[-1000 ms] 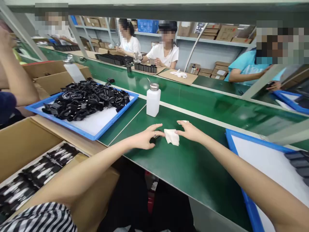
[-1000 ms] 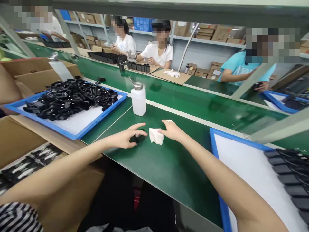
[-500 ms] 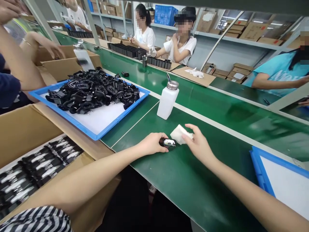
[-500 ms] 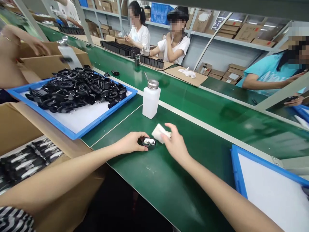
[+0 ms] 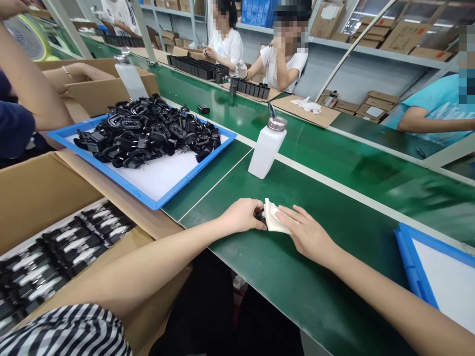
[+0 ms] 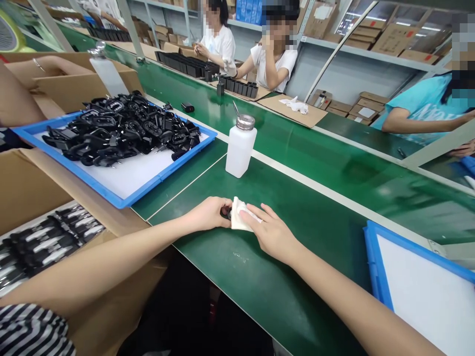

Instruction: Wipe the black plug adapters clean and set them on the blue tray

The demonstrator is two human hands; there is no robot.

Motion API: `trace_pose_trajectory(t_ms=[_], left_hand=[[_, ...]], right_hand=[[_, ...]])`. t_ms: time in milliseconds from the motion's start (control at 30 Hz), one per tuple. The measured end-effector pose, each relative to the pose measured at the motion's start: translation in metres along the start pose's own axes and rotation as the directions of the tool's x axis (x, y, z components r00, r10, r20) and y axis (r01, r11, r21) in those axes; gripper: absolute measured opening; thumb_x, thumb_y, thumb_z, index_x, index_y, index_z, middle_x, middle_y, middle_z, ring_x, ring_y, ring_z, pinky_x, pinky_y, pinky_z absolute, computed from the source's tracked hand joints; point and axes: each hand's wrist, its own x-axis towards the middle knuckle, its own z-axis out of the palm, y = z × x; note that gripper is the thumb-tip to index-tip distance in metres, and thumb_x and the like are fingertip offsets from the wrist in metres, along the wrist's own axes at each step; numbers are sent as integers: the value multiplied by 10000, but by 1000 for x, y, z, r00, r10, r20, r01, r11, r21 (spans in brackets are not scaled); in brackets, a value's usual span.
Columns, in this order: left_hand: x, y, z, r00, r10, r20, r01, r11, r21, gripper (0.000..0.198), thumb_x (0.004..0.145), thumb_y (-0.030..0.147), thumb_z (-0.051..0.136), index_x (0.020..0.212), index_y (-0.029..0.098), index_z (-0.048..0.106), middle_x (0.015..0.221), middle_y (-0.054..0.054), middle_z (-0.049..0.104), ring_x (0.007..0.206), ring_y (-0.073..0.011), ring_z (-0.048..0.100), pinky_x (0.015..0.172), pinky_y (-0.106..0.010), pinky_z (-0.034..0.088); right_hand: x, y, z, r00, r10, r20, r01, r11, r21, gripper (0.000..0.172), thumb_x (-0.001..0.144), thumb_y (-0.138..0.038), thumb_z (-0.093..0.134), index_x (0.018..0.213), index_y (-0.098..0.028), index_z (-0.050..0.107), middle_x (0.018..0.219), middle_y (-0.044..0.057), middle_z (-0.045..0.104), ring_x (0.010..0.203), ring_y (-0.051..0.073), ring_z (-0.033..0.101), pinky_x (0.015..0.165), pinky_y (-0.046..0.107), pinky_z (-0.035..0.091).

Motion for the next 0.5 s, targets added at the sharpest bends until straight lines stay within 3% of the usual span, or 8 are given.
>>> trace_pose_trajectory(t_ms=[133, 233, 300, 367, 433, 500], left_hand=[[1, -2, 2, 1000, -26, -9, 26, 1000, 2, 245, 505, 272, 639, 709, 175, 544, 605, 48, 531, 569, -109, 495, 481, -183, 337], [2, -2, 3, 999, -35, 23, 35, 999, -17, 252, 503, 258, 648, 724, 187, 551, 622, 50, 550, 603, -115, 507, 512, -183, 358], [0, 0, -1, 998, -35, 58, 34, 999, 19, 292, 500, 254, 656, 769, 203, 555, 664, 46, 561, 644, -125, 514, 535, -186, 371], [-3, 2, -13, 997, -73, 38, 67, 989, 130, 373, 504, 240, 658, 857, 218, 541, 771, 30, 563, 727, -151, 513, 584, -202, 389], [-7, 0, -33, 981, -165, -104, 189, 939, 289, 402, 535, 206, 636, 919, 213, 518, 874, -4, 542, 821, -192, 489, 651, -241, 398], [-9, -7, -58, 905, -258, -338, 381, 846, 373, 355, 597, 171, 575, 944, 178, 503, 935, -53, 514, 888, -231, 455, 704, -291, 393]], right_hand=[[-24, 9, -1, 993, 21, 116, -15, 998, -57, 526, 671, 38, 223, 1096, -196, 428, 1011, 73, 534, 1109, 188, 288, 855, 460, 295], [-39, 19, -3, 954, 256, 158, -262, 965, 17, 444, 704, -35, 231, 1021, -205, 491, 1037, 67, 521, 1033, 192, 397, 831, 447, 331], [-42, 26, -6, 840, 522, 147, -540, 828, 151, 362, 744, -143, 250, 1012, -210, 484, 1017, 57, 533, 941, 186, 476, 780, 390, 394], [-40, 32, -11, 672, 717, 187, -732, 602, 321, 347, 759, -274, 266, 1046, -190, 444, 981, 61, 549, 863, 187, 520, 716, 336, 437], [-36, 37, -16, 537, 806, 251, -826, 441, 350, 448, 732, -381, 290, 1097, -138, 385, 931, 97, 563, 813, 220, 536, 665, 344, 451], [-34, 43, -18, 494, 840, 225, -865, 449, 223, 581, 683, -441, 326, 1139, -80, 324, 920, 148, 553, 827, 274, 519, 654, 392, 439]])
